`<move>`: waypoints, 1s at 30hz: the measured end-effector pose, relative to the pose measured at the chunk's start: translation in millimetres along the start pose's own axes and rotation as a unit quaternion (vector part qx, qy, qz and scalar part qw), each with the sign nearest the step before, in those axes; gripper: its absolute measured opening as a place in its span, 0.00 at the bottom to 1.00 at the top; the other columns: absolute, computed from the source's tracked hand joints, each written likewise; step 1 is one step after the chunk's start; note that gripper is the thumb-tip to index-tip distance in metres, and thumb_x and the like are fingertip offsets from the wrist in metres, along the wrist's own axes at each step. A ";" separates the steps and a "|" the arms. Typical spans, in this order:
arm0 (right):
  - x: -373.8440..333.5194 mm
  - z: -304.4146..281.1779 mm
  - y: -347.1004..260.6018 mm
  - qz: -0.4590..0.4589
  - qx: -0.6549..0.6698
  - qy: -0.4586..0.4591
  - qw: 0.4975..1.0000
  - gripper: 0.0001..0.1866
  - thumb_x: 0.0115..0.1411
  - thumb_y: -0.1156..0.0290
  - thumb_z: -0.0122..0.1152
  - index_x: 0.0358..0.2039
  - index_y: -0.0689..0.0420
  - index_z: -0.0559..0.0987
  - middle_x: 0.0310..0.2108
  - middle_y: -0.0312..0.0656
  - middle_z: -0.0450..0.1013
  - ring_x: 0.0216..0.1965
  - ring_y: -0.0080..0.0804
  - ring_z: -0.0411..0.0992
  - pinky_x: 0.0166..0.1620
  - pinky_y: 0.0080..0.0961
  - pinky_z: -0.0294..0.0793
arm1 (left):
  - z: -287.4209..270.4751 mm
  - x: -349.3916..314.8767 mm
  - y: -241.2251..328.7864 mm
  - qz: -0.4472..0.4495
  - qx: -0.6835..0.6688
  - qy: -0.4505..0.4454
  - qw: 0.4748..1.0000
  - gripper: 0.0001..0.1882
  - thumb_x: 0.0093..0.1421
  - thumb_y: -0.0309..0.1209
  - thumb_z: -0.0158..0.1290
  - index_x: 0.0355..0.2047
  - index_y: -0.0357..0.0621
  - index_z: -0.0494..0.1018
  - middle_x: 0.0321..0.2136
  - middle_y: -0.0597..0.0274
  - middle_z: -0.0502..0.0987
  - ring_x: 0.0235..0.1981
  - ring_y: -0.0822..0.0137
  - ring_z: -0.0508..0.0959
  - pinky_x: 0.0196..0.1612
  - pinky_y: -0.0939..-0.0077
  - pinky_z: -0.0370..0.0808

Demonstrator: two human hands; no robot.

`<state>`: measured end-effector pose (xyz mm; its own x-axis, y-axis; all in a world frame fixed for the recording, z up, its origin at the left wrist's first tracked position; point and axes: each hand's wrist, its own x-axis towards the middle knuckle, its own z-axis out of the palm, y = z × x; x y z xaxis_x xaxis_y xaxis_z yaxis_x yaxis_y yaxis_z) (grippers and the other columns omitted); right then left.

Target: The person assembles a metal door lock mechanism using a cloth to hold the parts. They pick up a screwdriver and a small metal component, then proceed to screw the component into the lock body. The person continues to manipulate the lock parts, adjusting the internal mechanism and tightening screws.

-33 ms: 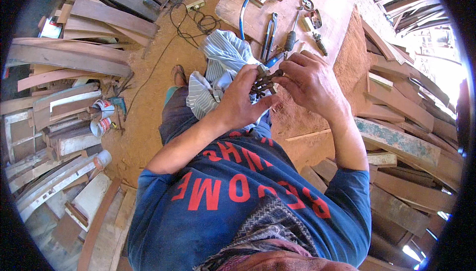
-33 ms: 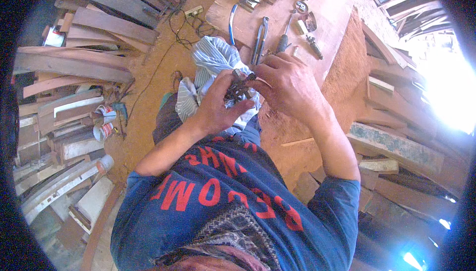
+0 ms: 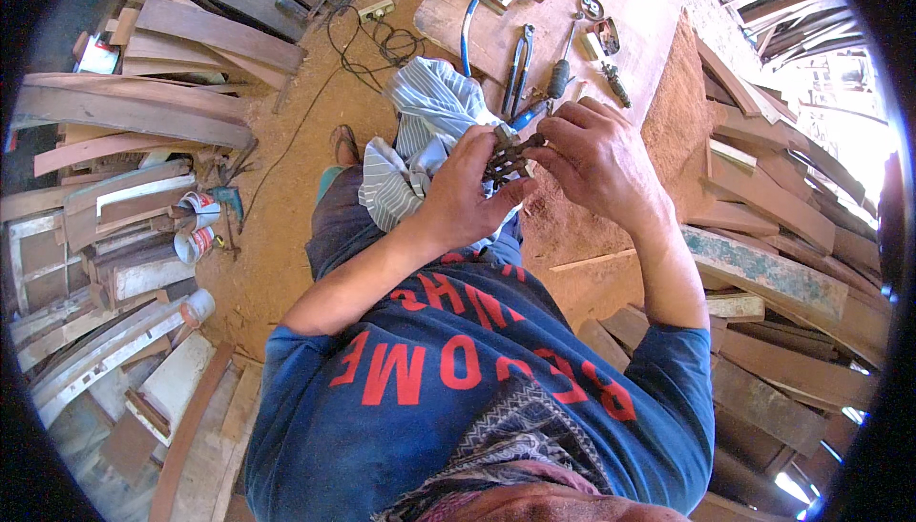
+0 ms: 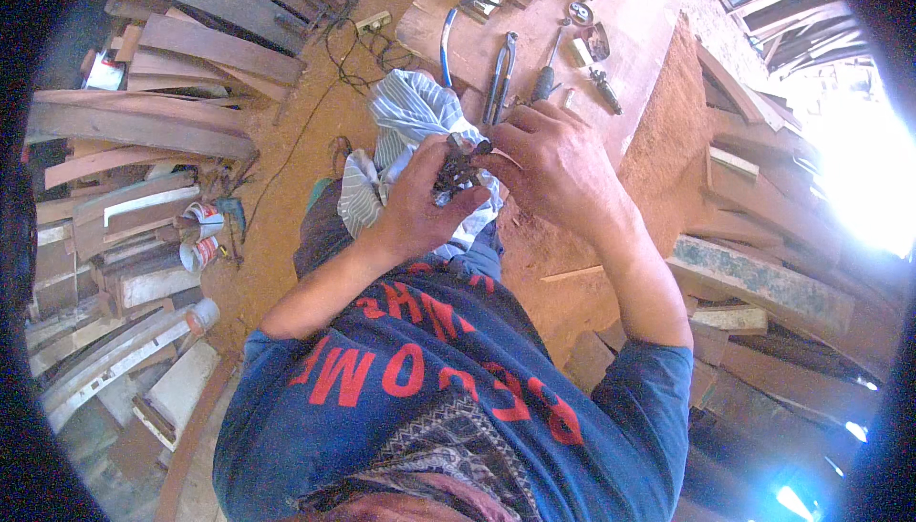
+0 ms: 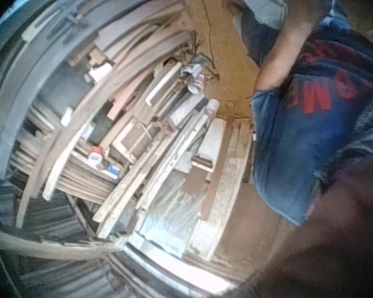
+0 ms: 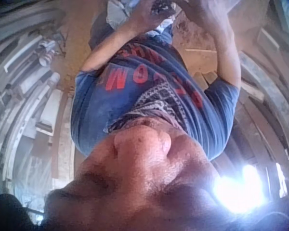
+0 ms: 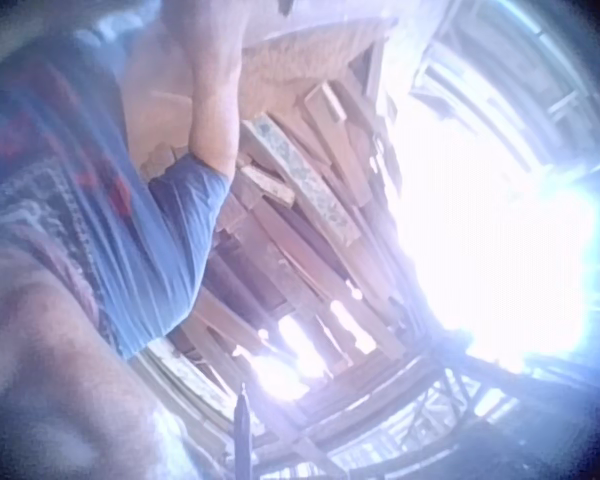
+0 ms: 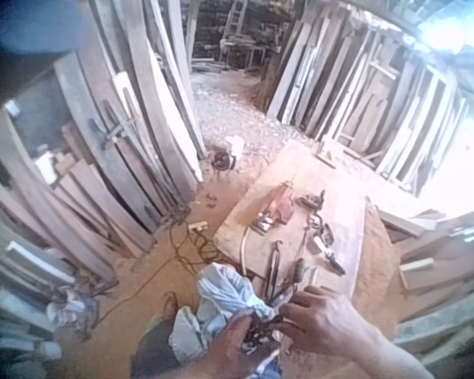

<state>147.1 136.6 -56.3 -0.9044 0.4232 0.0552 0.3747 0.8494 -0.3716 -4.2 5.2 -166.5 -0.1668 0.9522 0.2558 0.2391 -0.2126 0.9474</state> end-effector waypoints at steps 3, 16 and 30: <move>0.3 -2.2 -1.1 0.007 -0.018 -0.007 1.000 0.10 0.58 0.63 0.70 0.34 0.55 0.81 0.30 0.42 0.74 0.35 0.44 0.74 0.40 0.41 0.71 | 7.3 -1.2 -1.8 -0.010 0.002 0.030 0.999 0.28 0.61 0.44 0.66 0.48 0.36 0.68 0.40 0.48 0.69 0.39 0.47 0.73 0.42 0.59 0.72; -7.4 11.2 -3.5 -0.002 -0.077 0.014 0.997 0.13 0.58 0.61 0.69 0.26 0.55 0.77 0.25 0.42 0.73 0.30 0.44 0.74 0.36 0.40 0.70 | 14.9 -8.3 -8.0 0.024 0.046 0.038 0.998 0.26 0.60 0.41 0.66 0.45 0.35 0.66 0.39 0.46 0.68 0.38 0.45 0.73 0.40 0.56 0.71; -12.3 0.0 -33.8 0.045 0.071 -0.012 0.996 0.25 0.56 0.75 0.66 0.55 0.57 0.73 0.39 0.51 0.76 0.45 0.53 0.76 0.46 0.42 0.76 | -3.0 -4.6 -10.1 -0.106 -0.013 0.027 0.994 0.21 0.62 0.38 0.66 0.44 0.40 0.68 0.35 0.51 0.71 0.35 0.56 0.75 0.39 0.62 0.72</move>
<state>145.5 102.8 -44.4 -0.8739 0.4860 -0.0066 0.4232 0.7542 -0.5021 -8.6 2.3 -176.7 -0.2611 0.9635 0.0594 0.1682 -0.0152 0.9856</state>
